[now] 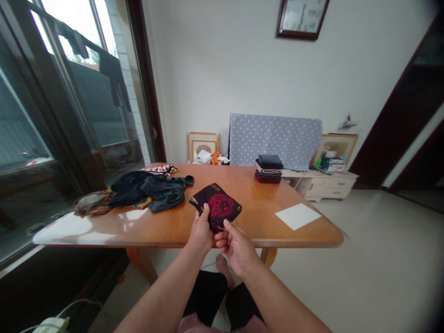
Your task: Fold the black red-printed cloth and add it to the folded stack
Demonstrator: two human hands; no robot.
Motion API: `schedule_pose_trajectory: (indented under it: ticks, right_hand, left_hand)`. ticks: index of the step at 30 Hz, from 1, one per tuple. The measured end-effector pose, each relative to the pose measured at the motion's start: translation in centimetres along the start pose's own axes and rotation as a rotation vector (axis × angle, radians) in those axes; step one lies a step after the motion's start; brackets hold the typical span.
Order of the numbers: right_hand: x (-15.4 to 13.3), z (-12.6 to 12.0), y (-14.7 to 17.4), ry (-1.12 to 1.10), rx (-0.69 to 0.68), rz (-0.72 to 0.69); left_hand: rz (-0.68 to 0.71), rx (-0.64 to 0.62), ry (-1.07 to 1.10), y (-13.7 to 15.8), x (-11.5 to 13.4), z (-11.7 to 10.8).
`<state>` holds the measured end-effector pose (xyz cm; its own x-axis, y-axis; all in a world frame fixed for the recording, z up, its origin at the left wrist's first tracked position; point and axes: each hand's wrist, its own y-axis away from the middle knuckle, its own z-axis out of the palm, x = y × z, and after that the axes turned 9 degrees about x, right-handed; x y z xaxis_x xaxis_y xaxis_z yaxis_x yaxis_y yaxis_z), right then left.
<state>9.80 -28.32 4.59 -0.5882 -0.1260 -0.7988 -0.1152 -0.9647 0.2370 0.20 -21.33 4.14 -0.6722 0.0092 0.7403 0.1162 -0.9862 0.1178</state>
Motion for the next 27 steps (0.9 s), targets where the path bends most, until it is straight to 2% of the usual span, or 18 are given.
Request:
schedule_pose_trajectory:
  ticks: [3,5,7,9,14,16,20,24,27]
  right_hand:
    - [0.2,0.2,1.0,-0.03,-0.046,0.101]
    - [0.5,0.4,1.6,-0.029,-0.037,0.086]
    - [0.8,0.5,2.1,0.039,0.006,0.009]
    - [1.1,0.4,2.4,0.177,0.056,-0.133]
    - [1.1,-0.3,3.2,0.6,0.122,-0.676]
    - [1.0,-0.5,3.6,0.716,0.155,-0.785]
    - [0.7,-0.6,4.1,0.806,0.203,-0.843]
    - [0.4,-0.7,4.1,0.652,0.22,-0.801]
    - [0.2,-0.8,4.2,0.528,0.143,-0.746]
  left_hand:
    - [0.08,-0.017,0.002,1.3,0.2,-0.2]
    - [0.073,-0.048,0.005,2.2,0.4,-0.2]
    - [0.055,-0.059,0.025,3.0,0.5,-0.1]
    - [0.055,-0.064,0.066,3.6,0.7,0.0]
    - [0.037,-0.053,0.125,4.8,1.4,-0.1]
    - [0.002,-0.054,0.126,5.3,1.7,-0.1]
    - [-0.076,-0.092,0.123,6.4,2.2,0.2]
    - [-0.033,-0.114,0.147,6.9,2.6,0.6]
    - [-0.03,-0.13,0.15,7.0,2.7,0.7]
